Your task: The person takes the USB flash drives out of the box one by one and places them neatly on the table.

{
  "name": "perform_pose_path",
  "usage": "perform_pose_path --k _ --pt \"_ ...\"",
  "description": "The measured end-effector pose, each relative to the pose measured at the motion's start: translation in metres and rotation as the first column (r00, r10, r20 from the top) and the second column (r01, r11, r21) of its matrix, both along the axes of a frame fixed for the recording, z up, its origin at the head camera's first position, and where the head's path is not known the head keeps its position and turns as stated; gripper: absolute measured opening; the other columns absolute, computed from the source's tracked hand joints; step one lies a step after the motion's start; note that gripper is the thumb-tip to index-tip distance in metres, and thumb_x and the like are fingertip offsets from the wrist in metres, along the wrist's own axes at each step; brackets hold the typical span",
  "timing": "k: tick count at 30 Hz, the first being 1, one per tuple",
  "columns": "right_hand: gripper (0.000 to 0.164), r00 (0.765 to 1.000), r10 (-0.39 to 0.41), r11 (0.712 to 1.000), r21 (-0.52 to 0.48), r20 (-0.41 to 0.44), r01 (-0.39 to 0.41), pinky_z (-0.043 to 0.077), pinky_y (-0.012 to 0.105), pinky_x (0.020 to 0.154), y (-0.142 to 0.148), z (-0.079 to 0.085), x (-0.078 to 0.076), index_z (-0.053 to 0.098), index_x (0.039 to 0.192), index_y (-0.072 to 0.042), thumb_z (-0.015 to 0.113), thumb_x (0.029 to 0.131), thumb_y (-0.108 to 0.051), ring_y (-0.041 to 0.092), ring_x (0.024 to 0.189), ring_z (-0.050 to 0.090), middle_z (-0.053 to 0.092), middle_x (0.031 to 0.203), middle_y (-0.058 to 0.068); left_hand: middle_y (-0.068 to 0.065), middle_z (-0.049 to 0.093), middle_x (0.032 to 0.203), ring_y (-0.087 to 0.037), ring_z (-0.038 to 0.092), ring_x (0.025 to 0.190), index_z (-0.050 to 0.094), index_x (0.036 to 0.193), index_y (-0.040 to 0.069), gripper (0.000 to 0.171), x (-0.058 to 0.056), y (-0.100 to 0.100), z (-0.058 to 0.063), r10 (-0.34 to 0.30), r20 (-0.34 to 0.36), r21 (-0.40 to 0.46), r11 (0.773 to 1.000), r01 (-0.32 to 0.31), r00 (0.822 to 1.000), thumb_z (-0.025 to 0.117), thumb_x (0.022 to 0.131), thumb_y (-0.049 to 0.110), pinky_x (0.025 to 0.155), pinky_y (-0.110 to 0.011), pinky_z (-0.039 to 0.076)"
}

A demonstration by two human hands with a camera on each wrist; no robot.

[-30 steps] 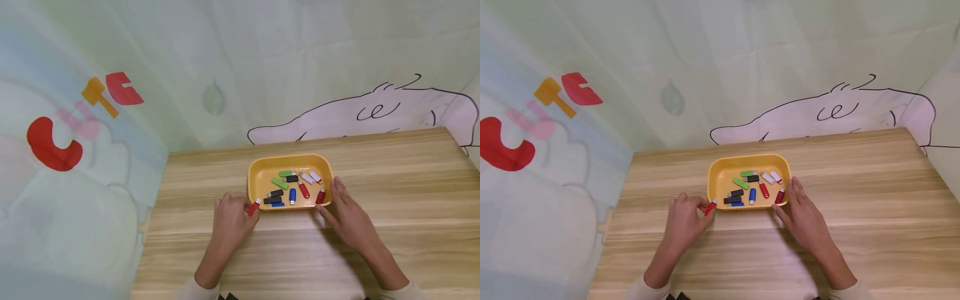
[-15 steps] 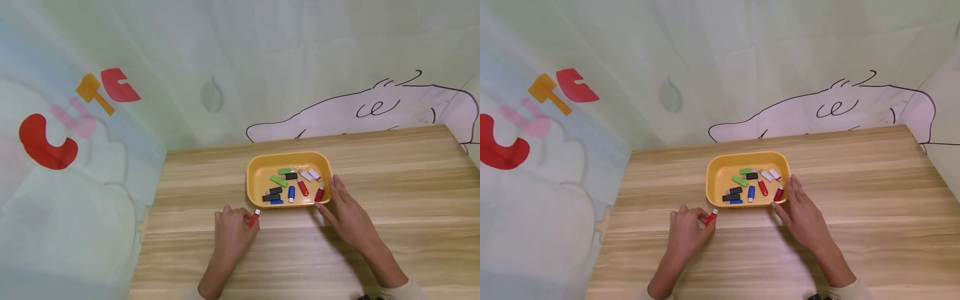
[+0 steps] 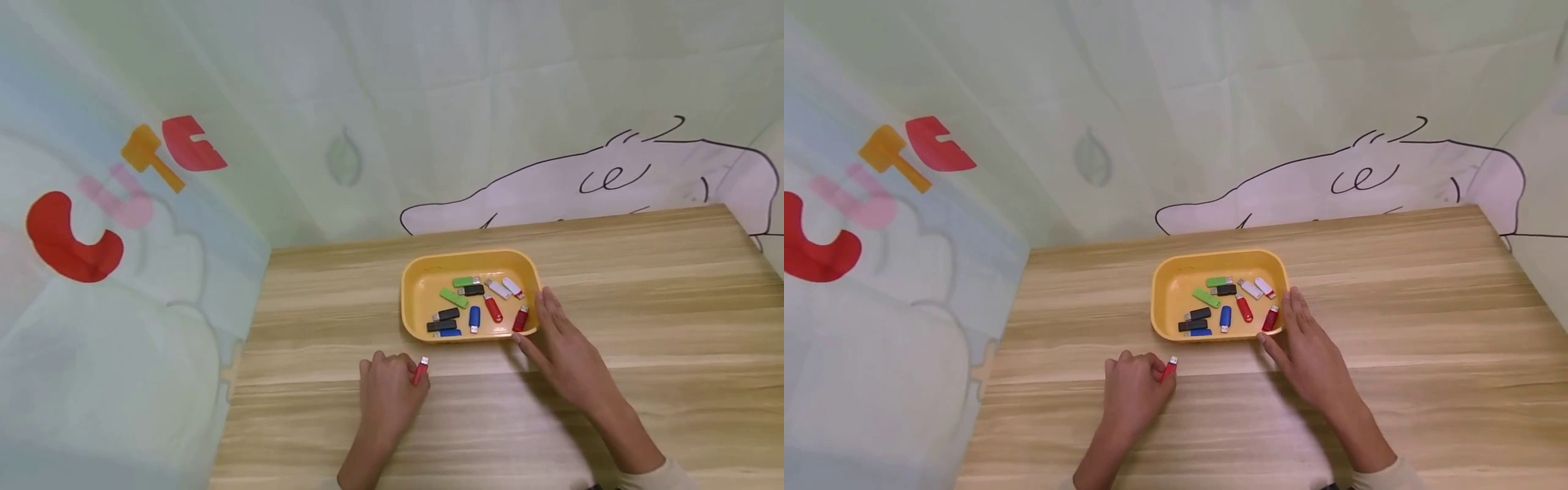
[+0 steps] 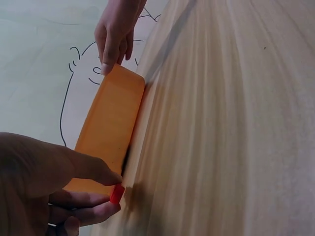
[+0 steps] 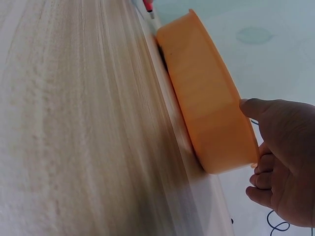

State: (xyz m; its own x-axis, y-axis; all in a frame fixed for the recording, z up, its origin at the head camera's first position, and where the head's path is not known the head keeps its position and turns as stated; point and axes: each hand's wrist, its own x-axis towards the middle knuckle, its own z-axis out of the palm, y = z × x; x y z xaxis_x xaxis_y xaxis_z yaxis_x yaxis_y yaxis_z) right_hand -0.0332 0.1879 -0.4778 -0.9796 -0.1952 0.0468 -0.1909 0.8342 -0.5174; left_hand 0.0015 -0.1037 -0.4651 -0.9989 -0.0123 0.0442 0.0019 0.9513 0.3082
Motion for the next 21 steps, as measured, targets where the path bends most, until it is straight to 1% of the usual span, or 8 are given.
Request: perform_pose_path --k 4,8,11,14,21 --pt "0.093 1.0 0.0 1.0 0.003 0.01 0.0 0.038 0.07 0.117 0.0 0.0 0.0 0.016 0.168 0.0 0.069 0.104 -0.041 0.049 0.158 0.029 0.016 0.176 0.023 0.01 0.057 0.058 -0.014 0.045 0.065 0.07 0.066 0.015 0.022 0.002 0.002 -0.004 0.012 0.026 -0.009 1.0 -0.012 1.0 0.086 0.08 0.022 0.07 -0.033 0.033" --pt "0.093 1.0 0.001 1.0 0.001 0.024 -0.001 0.037 0.071 0.117 -0.001 0.0 -0.001 0.014 0.168 -0.001 0.068 0.104 -0.042 0.048 0.159 0.027 0.015 0.176 0.023 0.009 0.057 0.058 -0.015 0.045 0.064 0.07 0.066 0.015 0.023 0.003 0.004 -0.006 0.024 0.032 -0.016 1.0 -0.024 0.999 0.086 0.081 0.022 0.07 -0.033 0.033" --pt "0.093 1.0 -0.002 1.0 -0.004 0.031 0.002 0.036 0.071 0.118 -0.001 0.0 -0.001 0.014 0.169 -0.002 0.067 0.104 -0.044 0.048 0.159 0.026 0.015 0.176 0.023 0.009 0.059 0.059 -0.015 0.045 0.064 0.071 0.067 0.015 0.022 0.003 0.005 -0.006 0.028 0.031 -0.028 0.999 -0.027 0.999 0.086 0.081 0.023 0.07 -0.033 0.033" --pt "0.093 0.999 -0.004 1.0 -0.003 0.034 0.005 0.036 0.071 0.117 0.0 0.0 -0.001 0.014 0.168 -0.001 0.066 0.105 -0.045 0.048 0.159 0.026 0.014 0.176 0.023 0.008 0.06 0.06 -0.015 0.046 0.064 0.071 0.069 0.014 0.022 0.003 0.007 -0.006 0.033 0.044 -0.036 0.999 -0.031 0.998 0.086 0.082 0.023 0.07 -0.033 0.033" --pt "0.092 1.0 -0.006 1.0 -0.014 0.03 0.007 0.037 0.071 0.117 0.0 -0.001 0.0 0.014 0.169 -0.002 0.065 0.105 -0.045 0.05 0.157 0.028 0.013 0.177 0.022 0.007 0.056 0.058 -0.015 0.046 0.065 0.069 0.069 0.013 0.025 0.002 0.011 -0.005 0.051 0.092 -0.062 0.997 -0.045 0.994 0.087 0.083 0.023 0.071 -0.034 0.034"
